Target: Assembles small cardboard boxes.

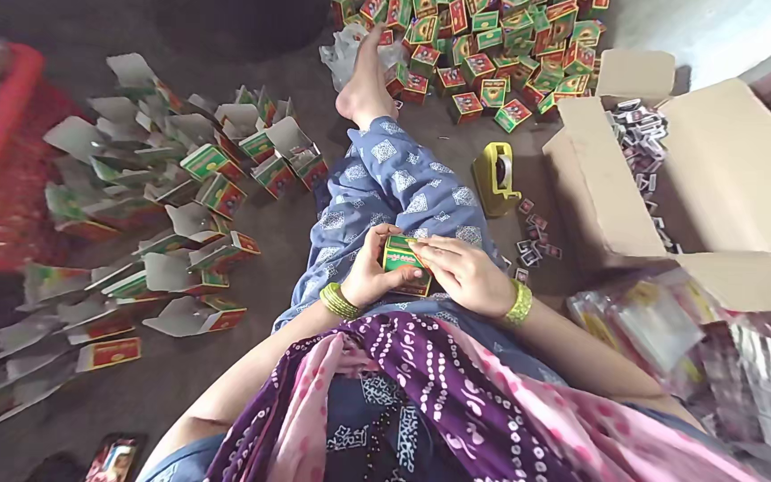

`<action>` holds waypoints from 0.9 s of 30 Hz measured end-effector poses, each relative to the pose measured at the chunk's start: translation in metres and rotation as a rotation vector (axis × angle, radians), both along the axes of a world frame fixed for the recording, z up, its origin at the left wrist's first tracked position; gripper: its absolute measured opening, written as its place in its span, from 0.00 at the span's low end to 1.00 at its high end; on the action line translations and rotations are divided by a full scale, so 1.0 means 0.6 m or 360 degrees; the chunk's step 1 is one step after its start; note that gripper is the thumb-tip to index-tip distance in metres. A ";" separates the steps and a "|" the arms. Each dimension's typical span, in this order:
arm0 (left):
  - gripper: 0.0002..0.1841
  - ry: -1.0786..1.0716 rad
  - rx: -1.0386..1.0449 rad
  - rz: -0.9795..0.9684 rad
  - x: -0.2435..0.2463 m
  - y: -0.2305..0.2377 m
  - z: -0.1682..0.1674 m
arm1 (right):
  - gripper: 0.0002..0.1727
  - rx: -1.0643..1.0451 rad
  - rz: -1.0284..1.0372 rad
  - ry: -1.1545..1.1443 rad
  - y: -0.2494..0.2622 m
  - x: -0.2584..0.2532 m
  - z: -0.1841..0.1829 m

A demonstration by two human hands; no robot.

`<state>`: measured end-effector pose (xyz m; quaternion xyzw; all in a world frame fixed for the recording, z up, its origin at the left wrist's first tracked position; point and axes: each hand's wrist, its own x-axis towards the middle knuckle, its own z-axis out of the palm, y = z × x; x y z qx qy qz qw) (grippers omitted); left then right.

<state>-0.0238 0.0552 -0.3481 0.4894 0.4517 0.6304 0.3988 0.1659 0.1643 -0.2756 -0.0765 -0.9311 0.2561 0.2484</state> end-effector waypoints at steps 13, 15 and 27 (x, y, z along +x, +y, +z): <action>0.14 -0.0242 -0.0147 0.0123 -0.004 0.004 0.010 | 0.16 -0.0719 -0.1427 0.0013 0.243 0.120 -0.072; 0.15 -0.0180 -0.0135 0.0139 -0.006 0.008 0.007 | 0.19 -0.0701 -0.1660 -0.0124 0.304 0.149 -0.094; 0.15 -0.0104 -0.0123 0.0158 -0.009 0.018 0.004 | 0.21 -0.0872 -0.1604 -0.0667 0.438 0.132 -0.156</action>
